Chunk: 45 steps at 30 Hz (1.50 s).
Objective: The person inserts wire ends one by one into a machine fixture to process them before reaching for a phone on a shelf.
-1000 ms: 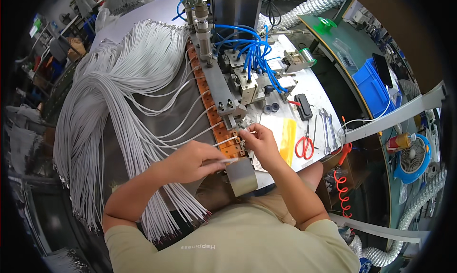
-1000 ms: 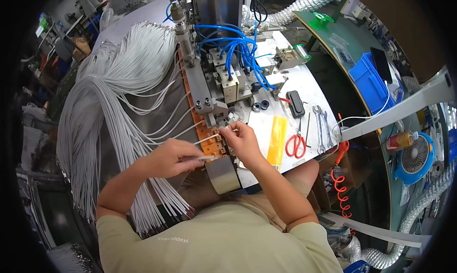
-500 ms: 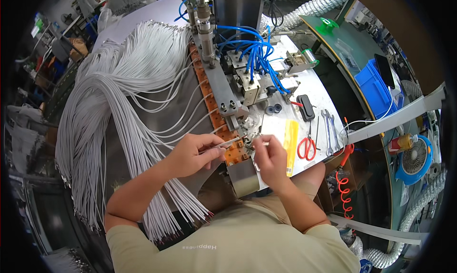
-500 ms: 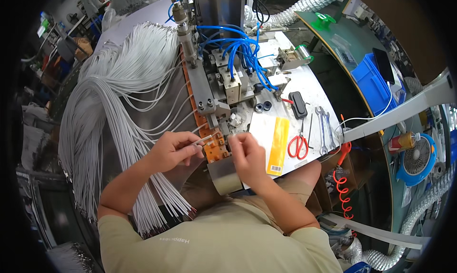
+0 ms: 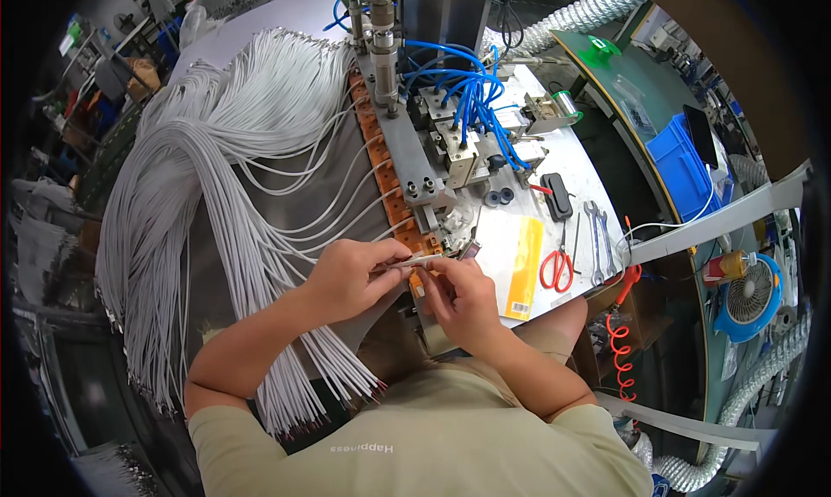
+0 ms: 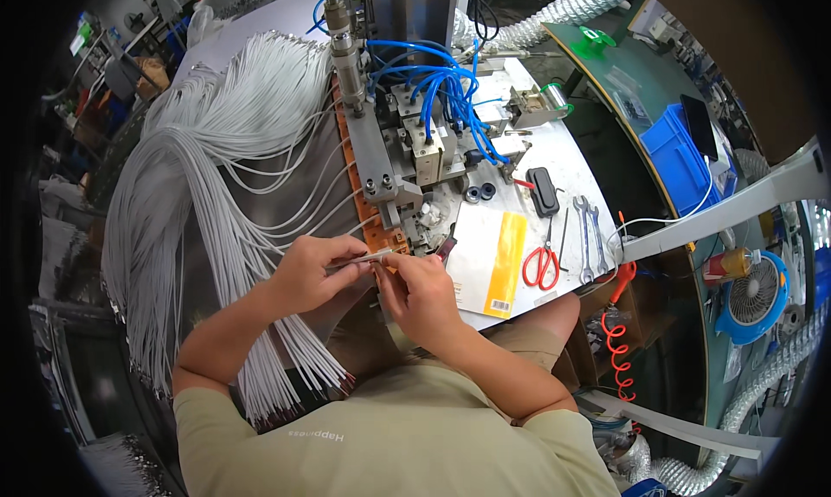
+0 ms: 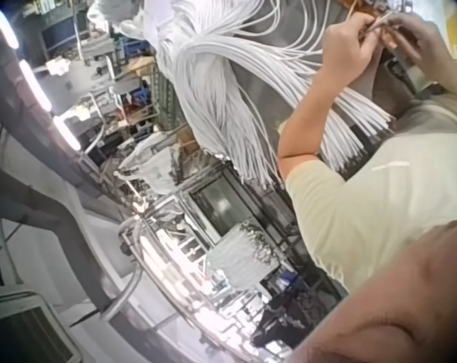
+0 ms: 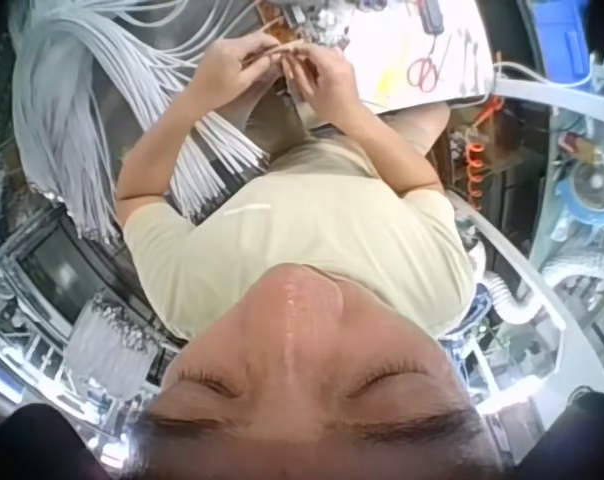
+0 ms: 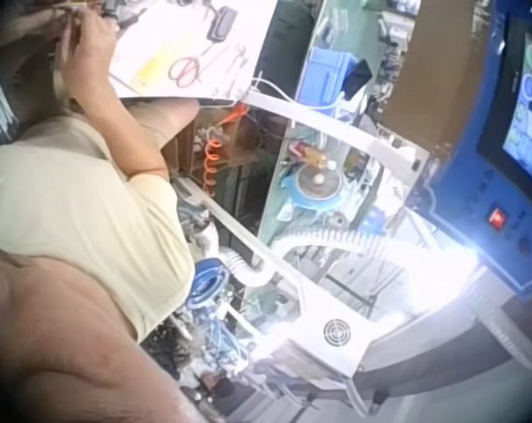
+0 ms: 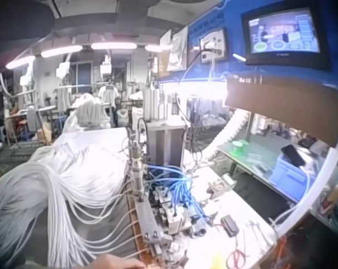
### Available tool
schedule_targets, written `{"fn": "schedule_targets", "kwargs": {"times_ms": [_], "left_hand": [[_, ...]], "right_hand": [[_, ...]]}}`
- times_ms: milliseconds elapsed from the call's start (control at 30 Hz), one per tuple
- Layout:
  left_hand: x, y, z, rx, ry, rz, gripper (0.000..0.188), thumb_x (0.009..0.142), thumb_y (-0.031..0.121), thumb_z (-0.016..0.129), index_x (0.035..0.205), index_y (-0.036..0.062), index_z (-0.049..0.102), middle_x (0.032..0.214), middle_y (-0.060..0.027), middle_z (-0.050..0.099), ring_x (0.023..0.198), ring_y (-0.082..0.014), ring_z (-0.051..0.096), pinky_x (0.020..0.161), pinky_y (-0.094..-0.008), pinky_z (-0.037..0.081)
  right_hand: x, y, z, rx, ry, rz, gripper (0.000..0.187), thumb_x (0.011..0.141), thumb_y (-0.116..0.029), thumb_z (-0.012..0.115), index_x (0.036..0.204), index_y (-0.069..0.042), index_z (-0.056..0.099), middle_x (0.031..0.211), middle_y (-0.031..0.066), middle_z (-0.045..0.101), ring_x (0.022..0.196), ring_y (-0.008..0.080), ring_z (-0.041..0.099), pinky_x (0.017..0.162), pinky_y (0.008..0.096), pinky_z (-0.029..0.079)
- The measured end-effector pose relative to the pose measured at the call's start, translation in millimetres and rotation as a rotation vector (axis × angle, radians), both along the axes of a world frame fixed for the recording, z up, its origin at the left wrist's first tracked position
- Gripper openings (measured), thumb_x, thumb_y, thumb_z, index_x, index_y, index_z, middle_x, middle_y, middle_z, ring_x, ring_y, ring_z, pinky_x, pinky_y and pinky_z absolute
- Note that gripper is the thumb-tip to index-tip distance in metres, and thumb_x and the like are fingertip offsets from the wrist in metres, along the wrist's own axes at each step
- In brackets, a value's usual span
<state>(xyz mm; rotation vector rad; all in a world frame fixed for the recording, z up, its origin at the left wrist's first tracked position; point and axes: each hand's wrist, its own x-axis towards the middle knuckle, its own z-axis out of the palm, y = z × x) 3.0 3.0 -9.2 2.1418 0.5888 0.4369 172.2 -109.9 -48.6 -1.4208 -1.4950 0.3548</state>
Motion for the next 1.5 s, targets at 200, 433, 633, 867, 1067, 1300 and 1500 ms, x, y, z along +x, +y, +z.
{"fn": "schedule_targets", "kwargs": {"times_ms": [200,433,633,867,1067,1300,1500], "left_hand": [[1,2,1,0.004,0.011,-0.006,0.02,0.086,0.004,0.068,0.104,-0.0009,0.067,0.084,-0.0143,0.07,0.075,-0.022,0.071,0.073,-0.0291,0.055],[0,-1,-2,0.051,-0.004,0.017,0.019,0.084,0.004,0.068,0.102,-0.0003,0.068,0.084,-0.0148,0.07,0.074,-0.0238,0.071,0.069,-0.0297,0.055],[-2,0,-3,0.335,-0.033,0.003,0.016,0.083,0.004,0.068,0.099,0.0011,0.069,0.082,-0.0142,0.07,0.073,-0.0234,0.07,0.069,-0.0278,0.053],[0,4,1,-0.462,-0.013,-0.004,0.014,0.084,0.002,0.066,0.098,0.0018,0.068,0.085,-0.0126,0.07,0.071,-0.0207,0.067,0.069,-0.0276,0.052],[-2,-1,-2,-0.273,-0.054,-0.002,0.019,0.086,0.002,0.065,0.105,0.003,0.069,0.084,-0.0117,0.069,0.072,-0.0178,0.066,0.069,-0.0278,0.052],[-6,-17,30,0.286,0.018,-0.091,0.021,0.086,0.003,0.067,0.107,0.0044,0.071,0.083,-0.0125,0.069,0.075,-0.0199,0.067,0.067,-0.0292,0.053],[-3,-6,15,-0.157,0.193,-0.353,0.019,0.086,0.009,0.07,0.105,0.0064,0.072,0.086,-0.0121,0.069,0.074,-0.0275,0.067,0.064,-0.0308,0.054]], "right_hand": [[1,-1,1,-0.118,0.095,0.013,0.01,0.085,-0.003,0.07,0.092,-0.005,0.065,0.06,0.0037,0.061,0.054,0.0222,0.054,0.064,0.0331,0.039],[7,3,2,-0.023,-0.061,0.064,0.007,0.09,-0.002,0.067,0.098,-0.001,0.066,0.059,0.0032,0.063,0.05,0.011,0.051,0.053,0.0255,0.039],[2,2,9,-0.316,0.367,0.104,0.012,0.094,-0.003,0.064,0.104,0.002,0.062,0.062,0.0037,0.062,0.051,0.0074,0.053,0.049,0.0239,0.041],[22,8,-10,-0.137,0.113,0.273,0.015,0.094,-0.004,0.063,0.108,0.001,0.06,0.068,0.0043,0.062,0.055,0.0082,0.057,0.05,0.0247,0.044],[16,15,-5,0.136,-0.126,0.151,0.014,0.094,-0.007,0.065,0.103,0.001,0.057,0.073,0.005,0.061,0.063,0.0109,0.055,0.059,0.0275,0.045],[43,25,-43,-0.151,0.25,-0.065,0.015,0.096,-0.013,0.064,0.095,-0.002,0.055,0.071,0.0009,0.057,0.061,0.0083,0.047,0.056,0.0251,0.037],[49,30,-41,-0.439,0.781,0.074,0.015,0.096,-0.016,0.065,0.091,-0.005,0.056,0.072,-0.0043,0.052,0.062,0.0035,0.044,0.055,0.0216,0.034]]}}
